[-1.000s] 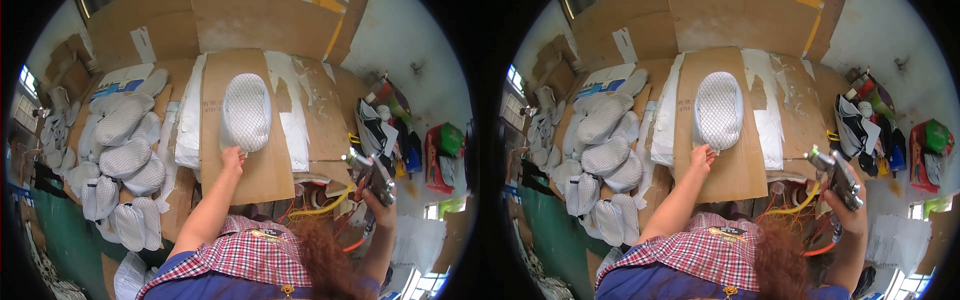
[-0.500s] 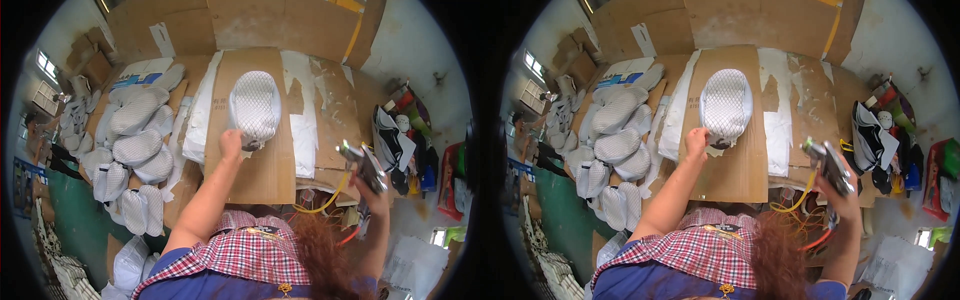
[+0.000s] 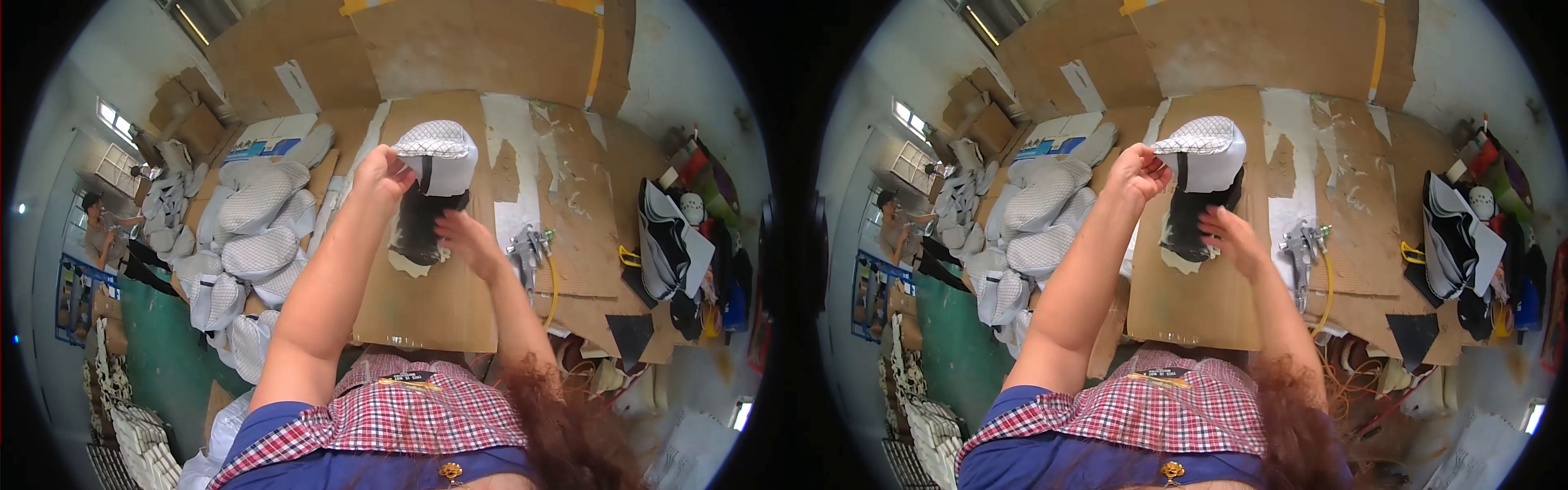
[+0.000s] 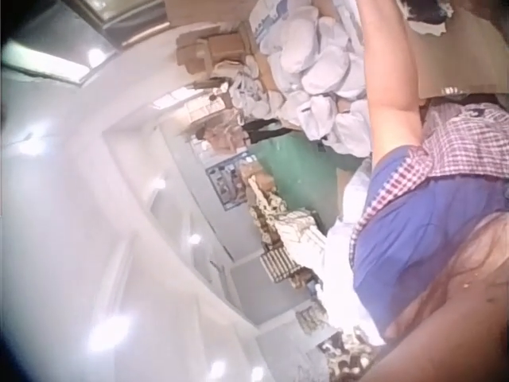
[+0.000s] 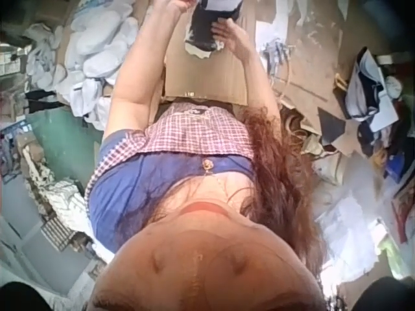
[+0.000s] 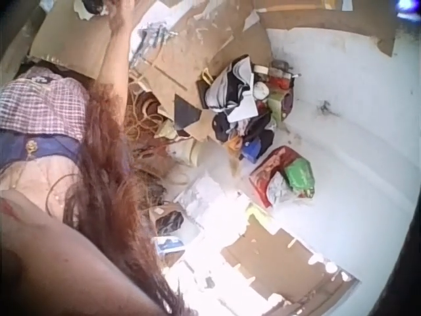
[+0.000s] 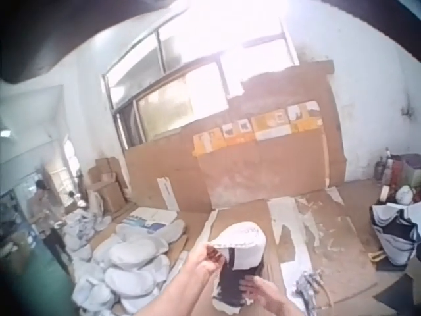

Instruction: Apply adhesive to mesh pads using a spray gun and manually attach inner liners.

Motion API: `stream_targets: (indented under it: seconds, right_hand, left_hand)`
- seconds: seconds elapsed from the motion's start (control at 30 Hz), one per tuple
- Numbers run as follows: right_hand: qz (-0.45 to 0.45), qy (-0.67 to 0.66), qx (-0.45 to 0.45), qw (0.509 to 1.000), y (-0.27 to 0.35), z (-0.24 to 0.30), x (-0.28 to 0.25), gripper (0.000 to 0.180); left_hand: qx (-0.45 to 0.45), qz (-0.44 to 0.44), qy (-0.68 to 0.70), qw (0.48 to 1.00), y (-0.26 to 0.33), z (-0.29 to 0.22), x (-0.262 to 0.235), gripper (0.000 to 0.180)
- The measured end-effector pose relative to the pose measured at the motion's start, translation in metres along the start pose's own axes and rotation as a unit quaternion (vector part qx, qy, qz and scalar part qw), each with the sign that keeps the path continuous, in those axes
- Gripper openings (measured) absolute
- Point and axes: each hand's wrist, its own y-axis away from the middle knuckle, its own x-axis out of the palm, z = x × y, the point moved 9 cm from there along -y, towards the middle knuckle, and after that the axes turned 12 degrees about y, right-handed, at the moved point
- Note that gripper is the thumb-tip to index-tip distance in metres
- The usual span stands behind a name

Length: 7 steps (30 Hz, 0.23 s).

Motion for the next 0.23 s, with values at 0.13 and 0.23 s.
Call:
stream_targets:
  seconds: [0.13,0.23]
  right_hand:
    - [-0.047,-0.210,-0.163,0.963,-0.074,0.041,0.035,0.031]
    - [-0.014,-0.159,-0.173,0.972,-0.129,0.047,0.076,0.041]
  left_hand:
    - [-0.019,-0.011,0.060,0.998,-0.017,-0.025,0.000,0.007]
    - [0.000,0.014,0.086,0.996,-0.052,-0.083,-0.033,0.007]
